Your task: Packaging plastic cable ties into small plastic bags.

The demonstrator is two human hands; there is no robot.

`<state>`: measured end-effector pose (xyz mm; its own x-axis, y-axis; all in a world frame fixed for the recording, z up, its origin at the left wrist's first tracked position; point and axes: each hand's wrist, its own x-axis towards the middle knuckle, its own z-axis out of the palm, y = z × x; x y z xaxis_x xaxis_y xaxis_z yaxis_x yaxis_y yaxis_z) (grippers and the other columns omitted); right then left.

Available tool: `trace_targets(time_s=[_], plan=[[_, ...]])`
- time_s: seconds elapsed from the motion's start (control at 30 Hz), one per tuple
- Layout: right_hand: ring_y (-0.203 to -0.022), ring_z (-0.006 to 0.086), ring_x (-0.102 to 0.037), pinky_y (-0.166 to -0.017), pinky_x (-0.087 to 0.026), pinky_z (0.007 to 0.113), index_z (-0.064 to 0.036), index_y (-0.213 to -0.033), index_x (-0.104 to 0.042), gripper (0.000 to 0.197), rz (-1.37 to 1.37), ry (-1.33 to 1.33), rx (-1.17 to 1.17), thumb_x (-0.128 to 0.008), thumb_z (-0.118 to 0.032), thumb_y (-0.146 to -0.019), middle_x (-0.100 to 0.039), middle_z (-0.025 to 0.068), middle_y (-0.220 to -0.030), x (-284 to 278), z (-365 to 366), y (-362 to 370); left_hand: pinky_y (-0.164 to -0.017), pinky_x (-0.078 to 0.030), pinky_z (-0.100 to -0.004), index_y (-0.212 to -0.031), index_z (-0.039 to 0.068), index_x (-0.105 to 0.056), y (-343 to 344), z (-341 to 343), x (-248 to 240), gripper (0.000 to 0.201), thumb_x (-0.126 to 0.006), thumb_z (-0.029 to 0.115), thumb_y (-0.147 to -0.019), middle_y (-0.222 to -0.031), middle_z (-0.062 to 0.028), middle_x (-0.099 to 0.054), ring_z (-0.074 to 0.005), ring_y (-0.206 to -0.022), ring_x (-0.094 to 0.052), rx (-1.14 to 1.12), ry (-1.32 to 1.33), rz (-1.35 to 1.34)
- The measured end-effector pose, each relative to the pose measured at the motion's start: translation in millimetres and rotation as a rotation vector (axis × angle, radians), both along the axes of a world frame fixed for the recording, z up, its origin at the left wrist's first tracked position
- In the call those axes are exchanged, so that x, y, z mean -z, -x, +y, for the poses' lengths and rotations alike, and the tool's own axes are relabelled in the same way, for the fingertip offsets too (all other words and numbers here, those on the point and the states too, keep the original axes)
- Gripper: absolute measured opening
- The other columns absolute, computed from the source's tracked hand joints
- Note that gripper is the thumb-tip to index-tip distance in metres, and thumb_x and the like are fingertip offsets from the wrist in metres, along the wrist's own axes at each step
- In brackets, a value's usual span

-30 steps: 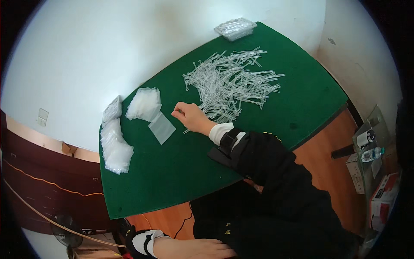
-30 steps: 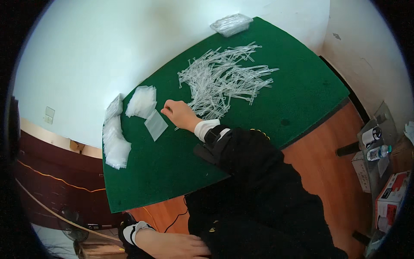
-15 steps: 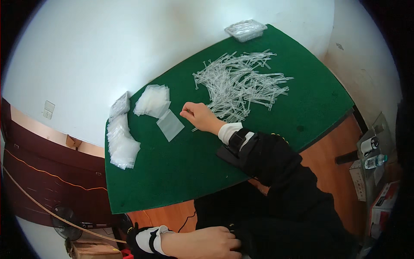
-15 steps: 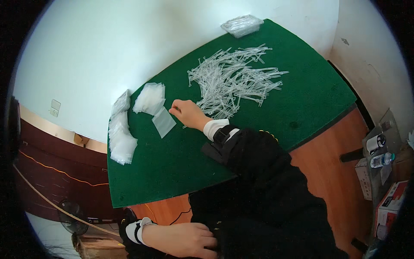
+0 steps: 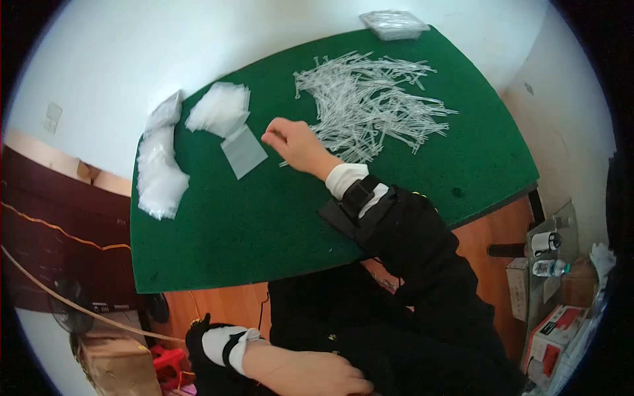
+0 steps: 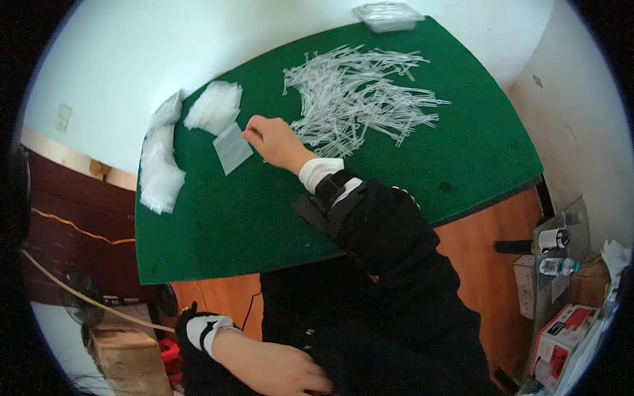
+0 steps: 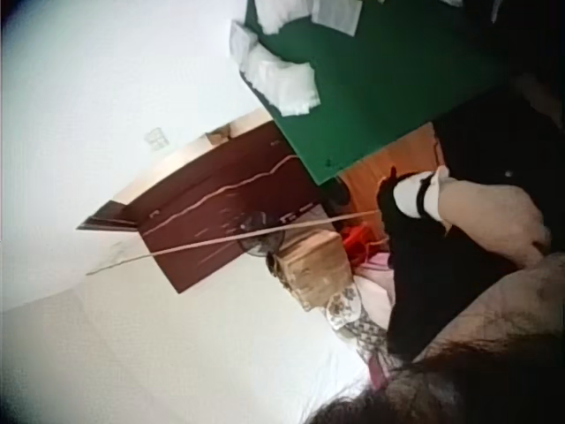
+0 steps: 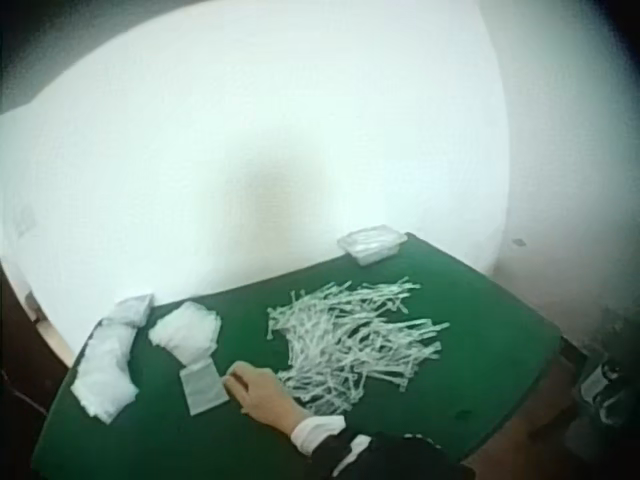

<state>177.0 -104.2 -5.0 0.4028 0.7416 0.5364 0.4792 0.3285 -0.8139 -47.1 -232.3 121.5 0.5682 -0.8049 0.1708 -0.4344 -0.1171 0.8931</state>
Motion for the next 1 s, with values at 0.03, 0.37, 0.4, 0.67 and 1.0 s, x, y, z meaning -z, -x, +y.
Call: trace_targets(time_s=[0.03, 0.37, 0.4, 0.67, 1.0], plan=[[-0.051, 0.0233, -0.049, -0.049, -0.039, 0.032, -0.0015, -0.081, -0.056, 0.018, -0.002, 0.022, 0.007, -0.059, -0.019, -0.083, -0.054, 0.0118, -0.060, -3, 0, 2, -0.062, -0.044, -0.0387, -0.087, -0.002, -0.054, 0, 1, 4, 0.017, -0.051, 0.013, -0.081, -0.082, -0.0162, -0.054, -0.0320, -0.074, -0.054, 0.026, 0.036, -0.008], [-0.080, 0.0285, -0.053, -0.069, -0.043, 0.037, -0.0064, -0.083, -0.060, 0.015, -0.546, 0.122, 0.148, -0.062, -0.011, -0.069, -0.056, 0.0098, -0.083, 20, 0, -10, -0.069, -0.045, -0.0368, -0.102, -0.001, -0.055, 6, 21, 13, 0.024, -0.052, 0.015, -0.084, -0.092, -0.0162, -0.057, -0.0304, -0.084, -0.056, 0.031, 0.292, 0.014], [-0.080, 0.0285, -0.053, -0.069, -0.043, 0.037, -0.0064, -0.083, -0.060, 0.015, -0.555, 0.110, 0.135, -0.062, -0.011, -0.069, -0.056, 0.0098, -0.083, 19, 1, -8, -0.072, -0.044, -0.0377, -0.105, 0.000, -0.056, 6, 31, 13, 0.028, -0.050, 0.021, -0.087, -0.096, -0.0183, -0.057, -0.0314, -0.087, -0.055, 0.058, 0.323, 0.107], [-0.086, 0.0276, -0.050, -0.072, -0.042, 0.038, -0.0106, -0.085, -0.061, 0.024, -0.725, 0.327, 0.137, -0.062, -0.012, -0.061, -0.054, 0.0073, -0.086, 16, -6, -11, -0.075, -0.046, -0.0308, -0.107, 0.001, -0.055, -19, 109, 33, 0.036, -0.068, 0.019, -0.078, -0.096, -0.0076, -0.061, -0.0169, -0.082, -0.059, -0.501, 0.307, 0.282], [-0.092, 0.0257, -0.050, -0.076, -0.036, 0.044, -0.0138, -0.089, -0.061, 0.023, -0.811, 0.443, 0.762, -0.061, -0.014, -0.067, -0.056, 0.0044, -0.090, 4, -5, -19, -0.062, -0.042, -0.0208, -0.096, 0.004, -0.057, -69, 224, 123, 0.014, -0.059, 0.011, -0.083, -0.077, 0.0012, -0.056, -0.0069, -0.068, -0.052, -1.535, 0.556, 0.186]])
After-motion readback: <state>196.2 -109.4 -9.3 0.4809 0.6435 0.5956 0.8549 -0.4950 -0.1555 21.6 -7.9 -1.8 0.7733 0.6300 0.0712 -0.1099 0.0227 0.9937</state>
